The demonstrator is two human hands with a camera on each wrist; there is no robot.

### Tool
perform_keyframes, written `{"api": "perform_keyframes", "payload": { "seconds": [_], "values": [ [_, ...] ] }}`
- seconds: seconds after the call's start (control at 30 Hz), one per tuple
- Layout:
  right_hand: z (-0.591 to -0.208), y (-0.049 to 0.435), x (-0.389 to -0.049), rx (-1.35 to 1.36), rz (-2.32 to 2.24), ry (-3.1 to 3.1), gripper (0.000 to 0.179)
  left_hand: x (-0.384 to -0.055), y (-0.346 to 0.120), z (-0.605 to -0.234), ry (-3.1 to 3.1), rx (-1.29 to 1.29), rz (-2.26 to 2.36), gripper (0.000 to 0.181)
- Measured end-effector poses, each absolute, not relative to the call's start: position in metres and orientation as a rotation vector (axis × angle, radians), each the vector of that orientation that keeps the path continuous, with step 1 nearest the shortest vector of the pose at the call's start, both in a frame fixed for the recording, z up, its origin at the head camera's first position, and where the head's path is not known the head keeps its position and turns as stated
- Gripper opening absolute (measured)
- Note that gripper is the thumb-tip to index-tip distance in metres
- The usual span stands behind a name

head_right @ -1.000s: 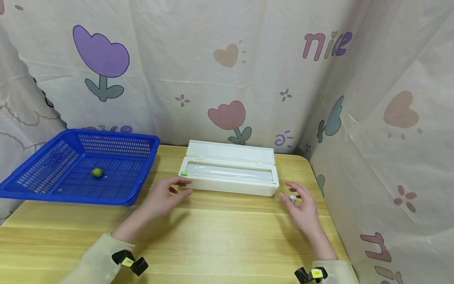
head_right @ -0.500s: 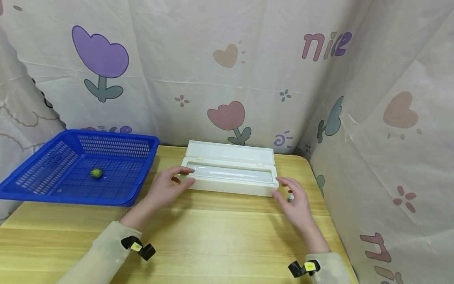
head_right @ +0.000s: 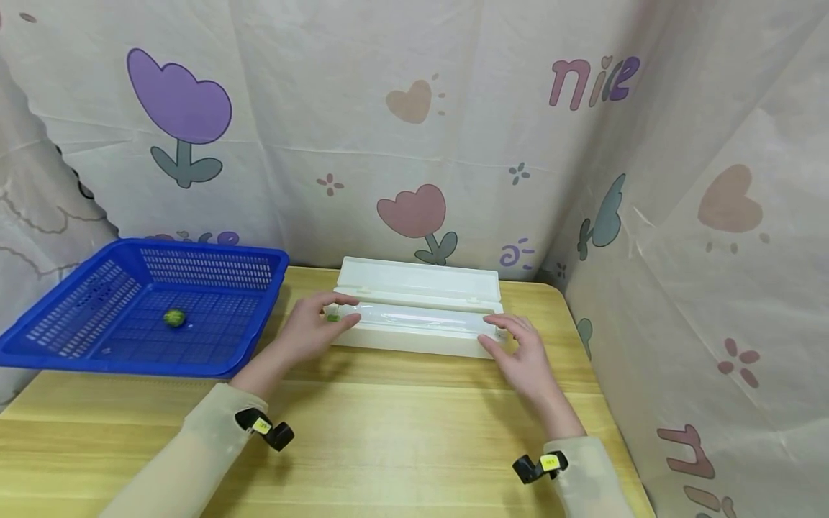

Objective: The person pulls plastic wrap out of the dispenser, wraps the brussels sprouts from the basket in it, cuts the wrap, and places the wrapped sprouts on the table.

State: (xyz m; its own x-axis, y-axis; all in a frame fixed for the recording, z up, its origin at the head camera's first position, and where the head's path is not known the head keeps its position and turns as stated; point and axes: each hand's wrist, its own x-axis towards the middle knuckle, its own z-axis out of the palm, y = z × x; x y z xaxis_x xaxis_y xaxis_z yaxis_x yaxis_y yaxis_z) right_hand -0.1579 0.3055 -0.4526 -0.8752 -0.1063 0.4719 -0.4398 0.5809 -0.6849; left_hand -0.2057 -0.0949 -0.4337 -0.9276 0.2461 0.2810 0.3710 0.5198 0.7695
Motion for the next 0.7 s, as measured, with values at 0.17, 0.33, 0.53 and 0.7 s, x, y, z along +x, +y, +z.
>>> {"api": "perform_keyframes", "payload": {
  "seconds": [0.17, 0.33, 0.53, 0.7],
  "values": [
    [-0.451, 0.301, -0.169, 0.442, 1.195, -2.476, 0.031, -0.215, -0.095, -0.433, -2.665, -0.535, -1.270, 0.029],
    [-0.451, 0.298, -0.179, 0.462, 1.179, -2.509, 0.029, -0.225, -0.096, -0.434, -2.688, -0.588, -1.202, 0.027],
    [-0.452, 0.294, -0.188, 0.476, 1.123, -2.546, 0.027, -0.234, -0.096, -0.438, -2.768, -0.655, -1.127, 0.026],
    [-0.456, 0.291, -0.194, 0.502, 1.066, -2.562, 0.024, -0.236, -0.096, -0.438, -2.839, -0.653, -1.088, 0.024]
  ]
}}
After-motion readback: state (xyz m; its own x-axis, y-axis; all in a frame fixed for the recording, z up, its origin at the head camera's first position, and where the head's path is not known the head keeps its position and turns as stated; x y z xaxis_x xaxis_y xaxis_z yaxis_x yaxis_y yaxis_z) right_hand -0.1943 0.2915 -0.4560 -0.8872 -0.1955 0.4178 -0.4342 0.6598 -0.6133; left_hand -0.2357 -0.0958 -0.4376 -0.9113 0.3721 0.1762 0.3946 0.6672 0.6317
